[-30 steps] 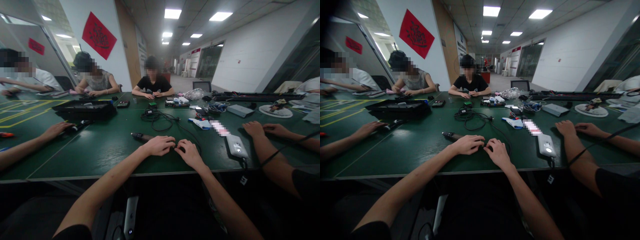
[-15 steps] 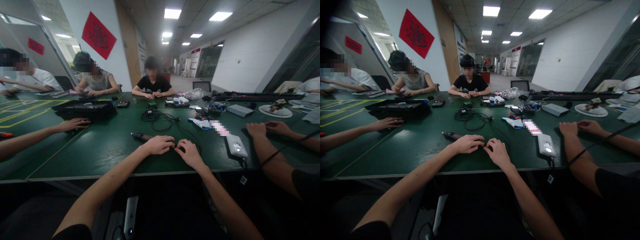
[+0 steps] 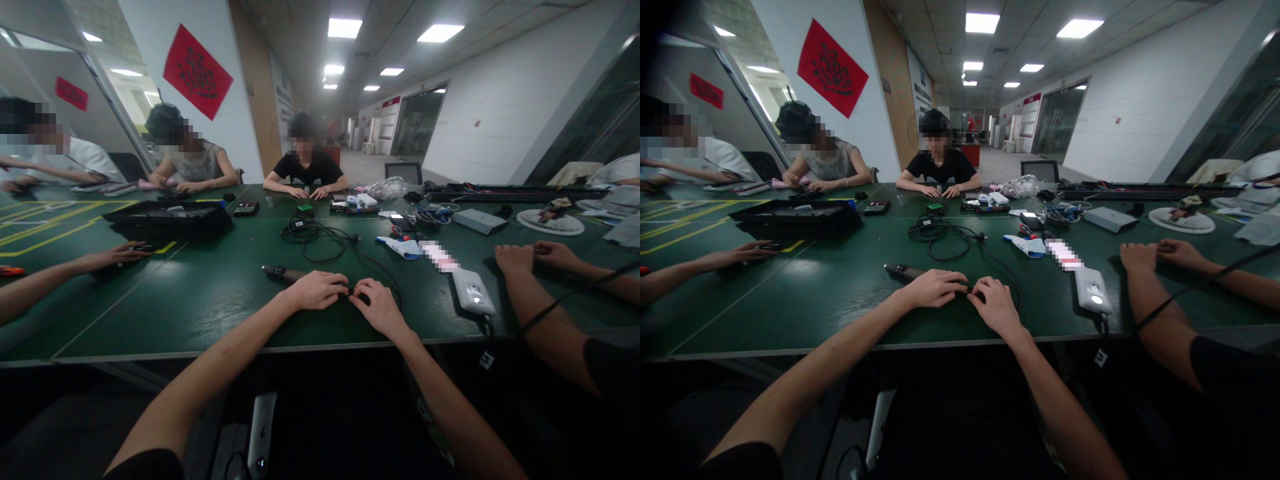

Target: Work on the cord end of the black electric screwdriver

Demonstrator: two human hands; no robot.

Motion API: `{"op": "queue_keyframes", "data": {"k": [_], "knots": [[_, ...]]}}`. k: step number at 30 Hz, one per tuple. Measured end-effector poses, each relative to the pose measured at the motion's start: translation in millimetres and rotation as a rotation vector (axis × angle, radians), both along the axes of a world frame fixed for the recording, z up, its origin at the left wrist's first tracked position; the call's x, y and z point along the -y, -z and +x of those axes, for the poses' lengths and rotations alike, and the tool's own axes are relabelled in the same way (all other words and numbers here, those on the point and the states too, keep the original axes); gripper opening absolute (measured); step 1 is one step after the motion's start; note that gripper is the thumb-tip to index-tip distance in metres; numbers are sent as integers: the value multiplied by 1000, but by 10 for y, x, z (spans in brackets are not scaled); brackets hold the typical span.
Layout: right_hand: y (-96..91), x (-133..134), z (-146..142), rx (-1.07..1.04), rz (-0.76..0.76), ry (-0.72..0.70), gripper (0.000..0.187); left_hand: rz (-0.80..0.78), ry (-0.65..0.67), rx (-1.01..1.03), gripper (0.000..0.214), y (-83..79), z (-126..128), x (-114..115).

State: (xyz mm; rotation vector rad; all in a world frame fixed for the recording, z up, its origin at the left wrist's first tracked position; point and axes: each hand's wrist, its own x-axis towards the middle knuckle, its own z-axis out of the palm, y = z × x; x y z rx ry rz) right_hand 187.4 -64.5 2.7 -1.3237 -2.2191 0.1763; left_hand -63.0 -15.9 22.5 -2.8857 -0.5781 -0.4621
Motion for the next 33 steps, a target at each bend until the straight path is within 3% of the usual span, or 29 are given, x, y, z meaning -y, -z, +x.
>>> {"op": "queue_keyframes", "data": {"k": [9,17,33], "knots": [[-11,11,-3,4,7,4,17,-30,-45,-3,25,-12,16,4],[3,7,-2,-10,9,-1,17,-5,9,-31,41,-41,9,28],[3,3,-11,0,26,3,16,-60,-49,0,30,-43,27,31]]}}
